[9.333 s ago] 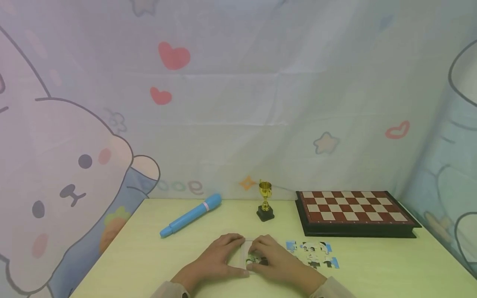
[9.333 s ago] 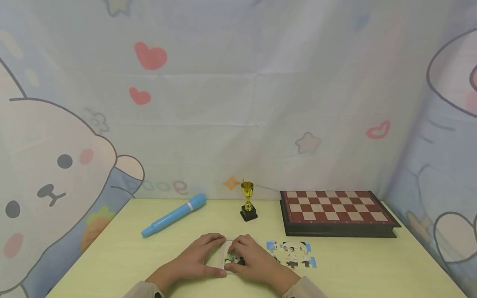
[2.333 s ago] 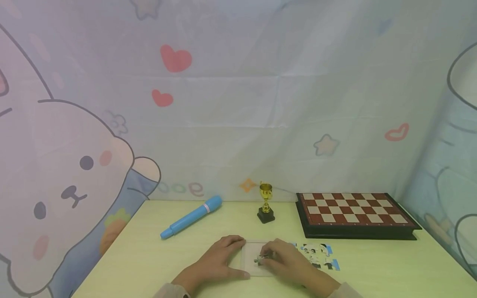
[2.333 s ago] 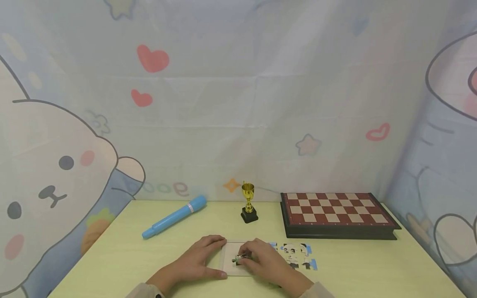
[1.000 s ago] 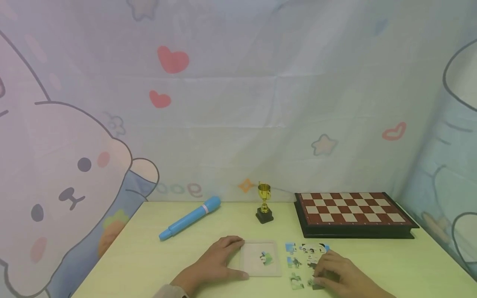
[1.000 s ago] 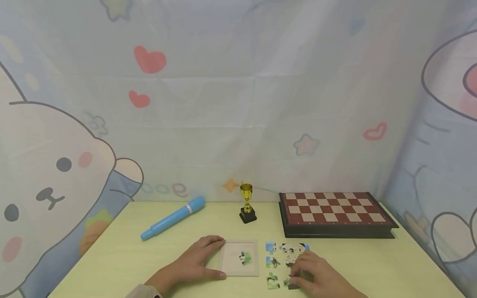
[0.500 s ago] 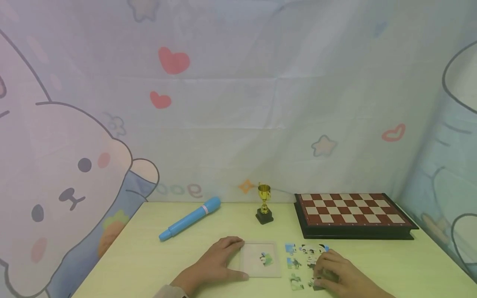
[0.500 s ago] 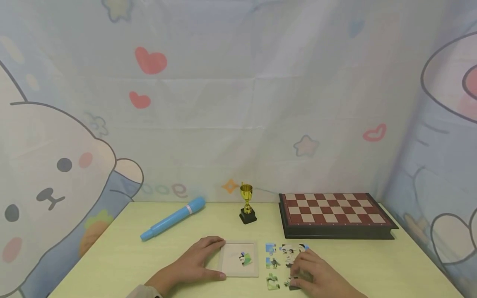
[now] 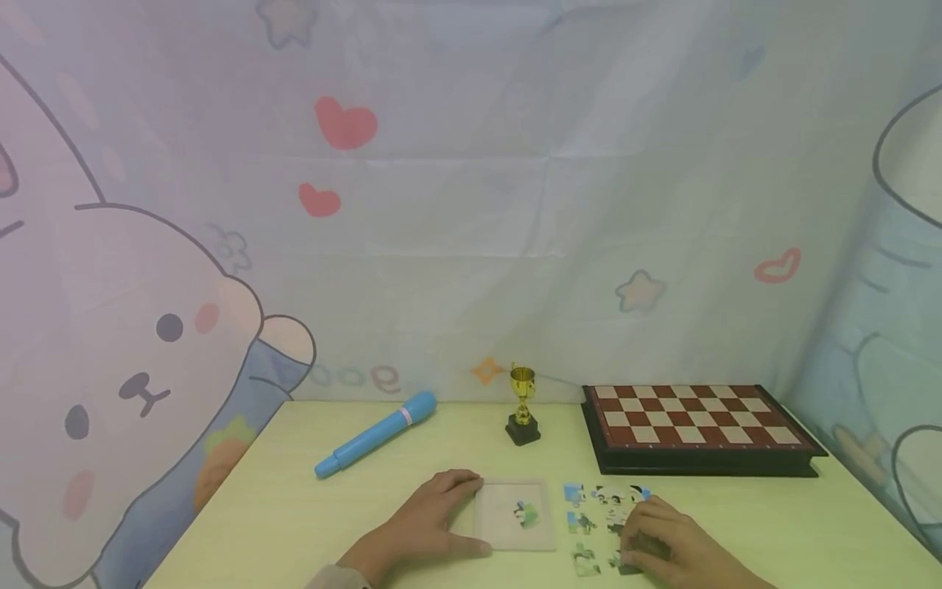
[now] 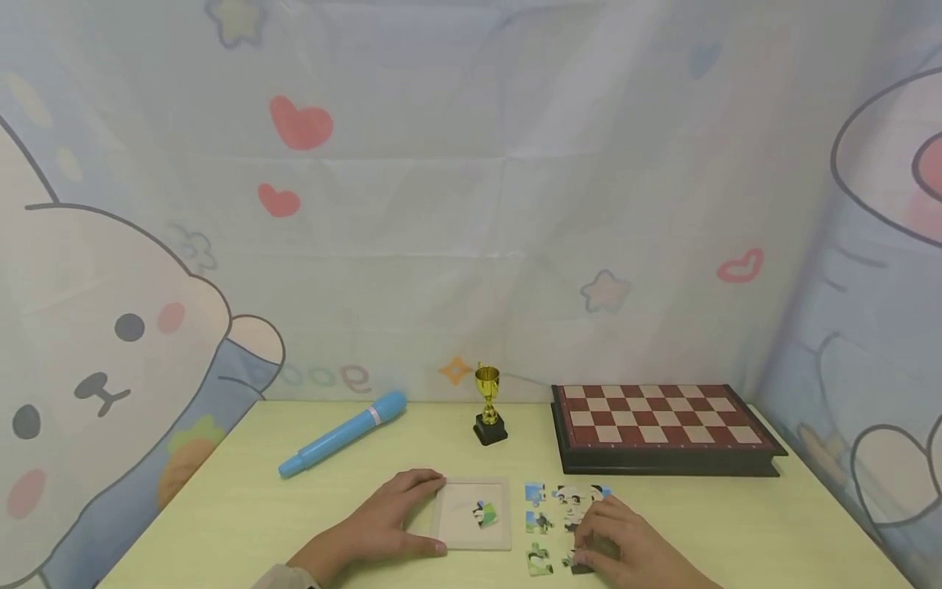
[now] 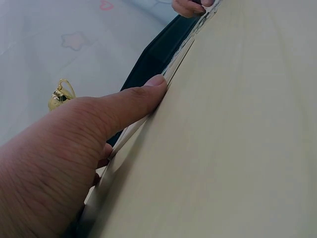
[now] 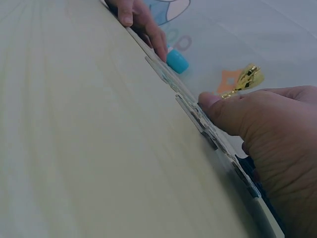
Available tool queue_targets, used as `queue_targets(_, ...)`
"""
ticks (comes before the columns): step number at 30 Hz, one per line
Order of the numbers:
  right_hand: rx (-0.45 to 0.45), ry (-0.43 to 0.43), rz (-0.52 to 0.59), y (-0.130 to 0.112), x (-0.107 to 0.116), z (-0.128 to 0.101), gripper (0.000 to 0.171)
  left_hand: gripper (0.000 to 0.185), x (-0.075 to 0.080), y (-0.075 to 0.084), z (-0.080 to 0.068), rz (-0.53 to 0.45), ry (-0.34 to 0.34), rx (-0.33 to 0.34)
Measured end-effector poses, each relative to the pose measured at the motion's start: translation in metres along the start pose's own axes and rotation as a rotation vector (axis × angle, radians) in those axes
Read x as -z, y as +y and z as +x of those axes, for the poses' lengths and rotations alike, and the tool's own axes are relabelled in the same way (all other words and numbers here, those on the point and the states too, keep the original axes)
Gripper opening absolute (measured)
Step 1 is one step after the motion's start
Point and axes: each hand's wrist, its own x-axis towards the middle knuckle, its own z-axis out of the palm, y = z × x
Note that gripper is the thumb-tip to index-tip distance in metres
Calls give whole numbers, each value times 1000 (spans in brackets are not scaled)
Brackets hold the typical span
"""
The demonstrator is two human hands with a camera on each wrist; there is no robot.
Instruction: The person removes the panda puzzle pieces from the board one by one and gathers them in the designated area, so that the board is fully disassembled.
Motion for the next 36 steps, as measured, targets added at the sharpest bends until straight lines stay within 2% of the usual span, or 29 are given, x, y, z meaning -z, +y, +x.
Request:
queue_targets(6,5,101,-48,-2,0,1,27,97,-1,0,1,19,7,-9)
queue_targets(10,-1,106,-18,-2,-7,7,24,97,-2,-1,1,34,16,-17)
queue_targets(16,-86,28,14,-12,-32,32,14,97,-2,-2,0,24,17,-13)
queue_targets(20,-162,-46,7,-22,-49,55,17,97,-3,-3,1,15,12,-6)
queue_targets(22,-173,-63,-20,-25,-57,65,18,97,-4,-3,1,18,10,-7)
queue_targets(30,-73,-32,-210,-18,-79,92,21,96,-2,-3,1,21,19,-12)
queue_targets(36,-52,-23,-268,-18,-83,97,20,96,0,-2,1,17,16,-11)
